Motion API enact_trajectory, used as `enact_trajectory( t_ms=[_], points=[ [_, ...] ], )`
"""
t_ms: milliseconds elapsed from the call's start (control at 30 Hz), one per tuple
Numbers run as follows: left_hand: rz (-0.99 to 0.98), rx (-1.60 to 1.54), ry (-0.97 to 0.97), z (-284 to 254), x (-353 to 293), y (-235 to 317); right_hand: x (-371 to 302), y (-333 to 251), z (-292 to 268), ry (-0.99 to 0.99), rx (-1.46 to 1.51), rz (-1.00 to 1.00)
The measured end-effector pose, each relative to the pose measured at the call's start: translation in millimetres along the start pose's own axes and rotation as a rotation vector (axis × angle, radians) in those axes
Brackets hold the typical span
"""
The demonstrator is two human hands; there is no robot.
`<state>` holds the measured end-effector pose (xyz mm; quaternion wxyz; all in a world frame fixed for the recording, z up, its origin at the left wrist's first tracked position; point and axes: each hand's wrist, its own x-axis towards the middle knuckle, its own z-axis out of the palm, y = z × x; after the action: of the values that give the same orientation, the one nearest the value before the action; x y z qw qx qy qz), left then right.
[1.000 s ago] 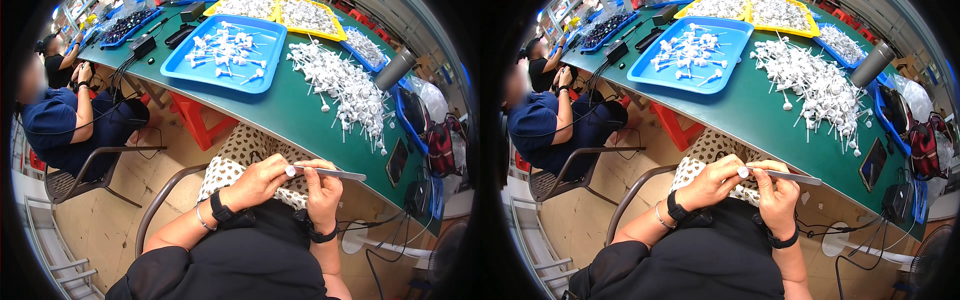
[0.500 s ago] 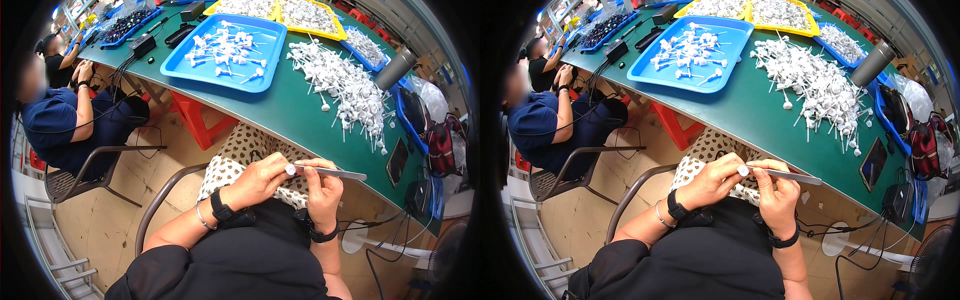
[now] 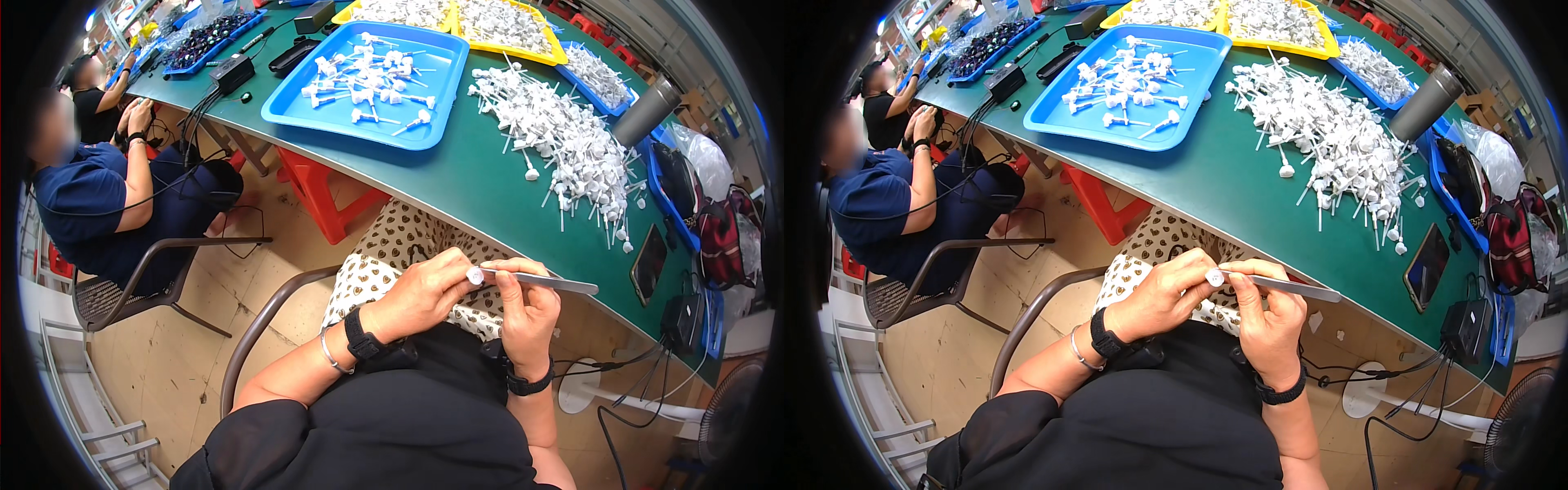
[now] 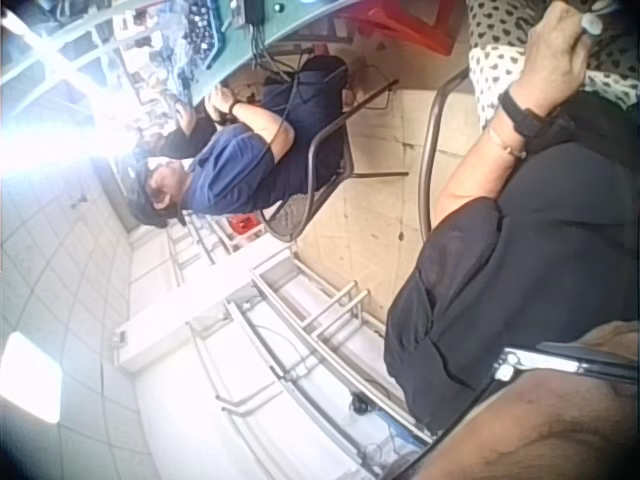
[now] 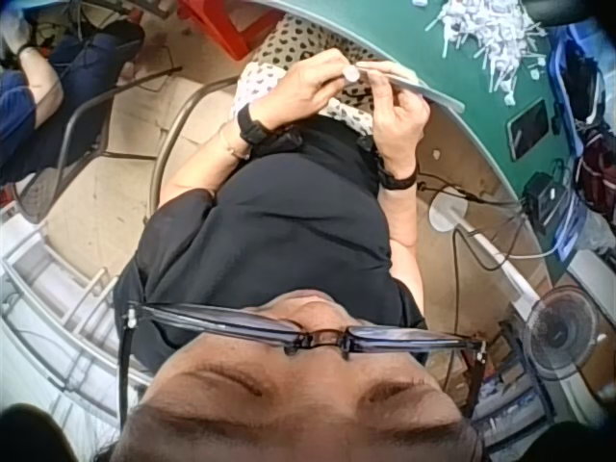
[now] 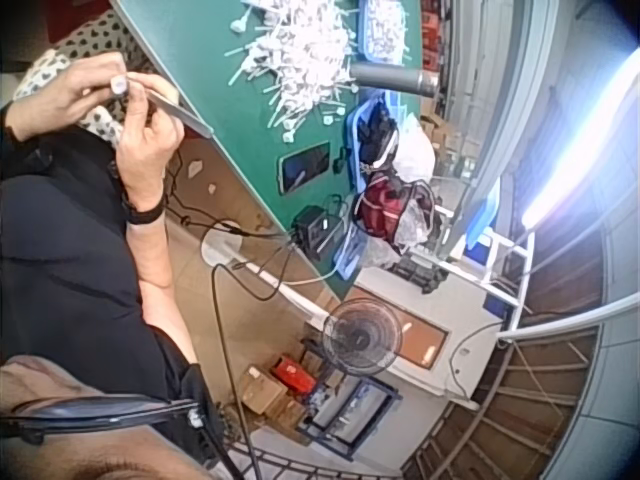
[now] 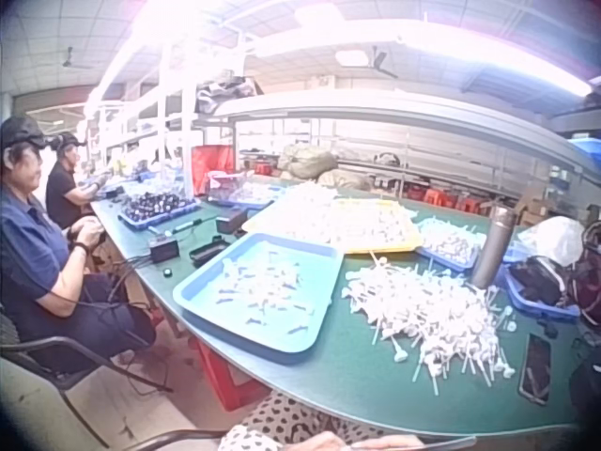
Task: The person sits at a green workbench and uses tweezers to pick up small white plastic components from a pile. They manipulate each component individually, appearing to attach or adjust a small part, before placing the finished item into a blue tray. The process is repeated continuously throughout the video.
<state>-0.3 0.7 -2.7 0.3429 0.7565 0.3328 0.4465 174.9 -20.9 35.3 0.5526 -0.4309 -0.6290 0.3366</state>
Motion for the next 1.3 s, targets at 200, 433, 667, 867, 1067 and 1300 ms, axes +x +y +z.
enact_trajectory(
  t_ms=[200,433,667,867,1067,1300],
  points=[
    [0.0,0.0,0.0,1.4,-0.6,-2.0,0.6,-1.7,0.5,0.0,-0.004,-0.002],
    [0.007,-0.005,-0.003,1.2,-1.2,-1.3,0.7,-2.8,-0.9,-0.004,0.0,0.001],
    [-0.022,-0.014,0.002,1.0,-0.1,0.7,0.5,-3.1,0.0,0.013,0.027,-0.002],
    [0.031,0.0,0.006,2.0,-1.9,-3.8,-0.7,0.1,2.2,0.017,0.007,-0.017],
    [0.011,-0.011,-0.005,2.0,-2.3,-3.4,-0.5,-1.4,0.6,0.004,-0.005,-0.002],
    [0.023,-0.013,0.008,2.1,-1.2,-3.3,-0.2,-1.7,1.1,0.008,0.017,-0.005]
  ],
)
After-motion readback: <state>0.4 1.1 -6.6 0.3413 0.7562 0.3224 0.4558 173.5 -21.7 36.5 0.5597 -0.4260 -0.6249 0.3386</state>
